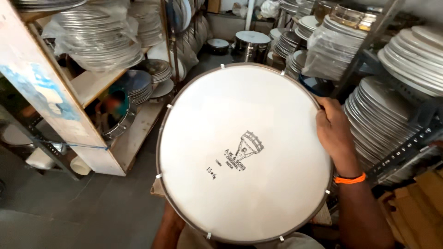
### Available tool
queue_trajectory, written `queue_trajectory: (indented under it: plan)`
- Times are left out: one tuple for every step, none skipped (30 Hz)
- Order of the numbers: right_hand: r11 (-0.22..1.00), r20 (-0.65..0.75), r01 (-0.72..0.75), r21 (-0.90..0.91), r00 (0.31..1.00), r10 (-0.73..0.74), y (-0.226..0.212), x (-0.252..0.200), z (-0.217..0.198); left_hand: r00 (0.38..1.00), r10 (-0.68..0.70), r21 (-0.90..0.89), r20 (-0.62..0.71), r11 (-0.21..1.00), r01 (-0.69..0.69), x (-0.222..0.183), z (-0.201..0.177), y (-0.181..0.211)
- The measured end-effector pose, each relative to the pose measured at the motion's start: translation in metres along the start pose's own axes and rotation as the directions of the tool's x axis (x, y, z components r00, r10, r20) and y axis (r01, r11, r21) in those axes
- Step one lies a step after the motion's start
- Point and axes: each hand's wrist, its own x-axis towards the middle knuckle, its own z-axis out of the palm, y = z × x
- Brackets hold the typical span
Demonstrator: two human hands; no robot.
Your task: The person uses pliers and a wrench to adjust and tighten the tension rods on a drum shell, turning the drum over to work on multiple sides.
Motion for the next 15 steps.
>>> queue_trajectory:
  plan:
    - [0.999, -0.032, -0.01, -0.053, 0.999, 0.008, 0.0, -0.002, 0.003, 1.0, -0.014, -0.013, 0.019, 1.0, 0.014, 0.01, 0.001, -0.007]
    - [0.997, -0.03, -0.007, -0.077, 1.0, 0.005, 0.001, -0.004, 0.002, 0.999, -0.024, -0.026, 0.037, 0.999, 0.024, 0.016, 0.0, -0.012]
    - [0.995, -0.028, 0.0, -0.097, 1.0, -0.003, 0.004, -0.005, 0.001, 0.998, -0.029, -0.034, 0.048, 0.999, 0.031, 0.02, 0.0, -0.016]
    - [0.993, -0.027, 0.007, -0.118, 1.0, -0.01, 0.007, -0.007, -0.001, 0.998, -0.043, -0.041, 0.053, 0.998, 0.045, 0.021, -0.002, -0.021]
    - [0.996, -0.03, -0.013, -0.091, 0.999, 0.01, 0.011, -0.005, -0.002, 0.997, -0.044, -0.046, 0.062, 0.998, 0.047, 0.023, -0.005, -0.023]
    - [0.997, -0.033, -0.032, -0.065, 0.999, 0.03, 0.018, -0.004, -0.004, 0.997, -0.053, -0.041, 0.055, 0.998, 0.055, 0.025, -0.008, -0.026]
    - [0.997, -0.036, -0.063, -0.042, 0.997, 0.061, 0.029, -0.008, -0.008, 0.996, -0.074, -0.026, 0.045, 0.997, 0.075, 0.027, -0.013, -0.031]
    - [0.995, -0.038, -0.087, -0.05, 0.996, 0.085, 0.041, -0.011, -0.01, 0.996, -0.085, -0.008, 0.028, 0.996, 0.085, 0.033, -0.016, -0.036]
    - [0.992, -0.035, -0.109, -0.059, 0.994, 0.107, 0.054, -0.014, -0.013, 0.995, -0.104, 0.016, 0.008, 0.994, 0.104, 0.039, -0.018, -0.044]
    - [0.989, -0.032, -0.13, -0.069, 0.991, 0.128, 0.067, -0.019, -0.016, 0.991, -0.131, -0.005, 0.004, 0.991, 0.131, 0.049, -0.017, -0.052]
    - [0.996, -0.066, -0.05, -0.079, 0.997, 0.045, 0.08, -0.023, -0.019, 0.988, -0.156, -0.03, -0.008, 0.987, 0.156, 0.058, -0.017, -0.061]
    - [0.995, -0.099, 0.03, -0.091, 0.994, -0.039, 0.091, -0.029, -0.022, 0.983, -0.181, -0.055, -0.02, 0.982, 0.18, 0.067, -0.017, -0.069]
    - [0.985, -0.088, -0.157, -0.072, 0.985, 0.15, 0.098, -0.038, -0.023, 0.985, -0.172, -0.07, -0.023, 0.983, 0.17, 0.074, -0.019, -0.078]
    - [0.939, -0.071, -0.338, -0.06, 0.94, 0.334, 0.103, -0.046, -0.027, 0.986, -0.162, -0.084, -0.027, 0.984, 0.159, 0.082, -0.019, -0.087]
    - [0.875, -0.064, -0.48, -0.064, 0.877, 0.476, 0.108, -0.055, -0.032, 0.987, -0.157, -0.096, -0.025, 0.983, 0.154, 0.09, -0.019, -0.097]
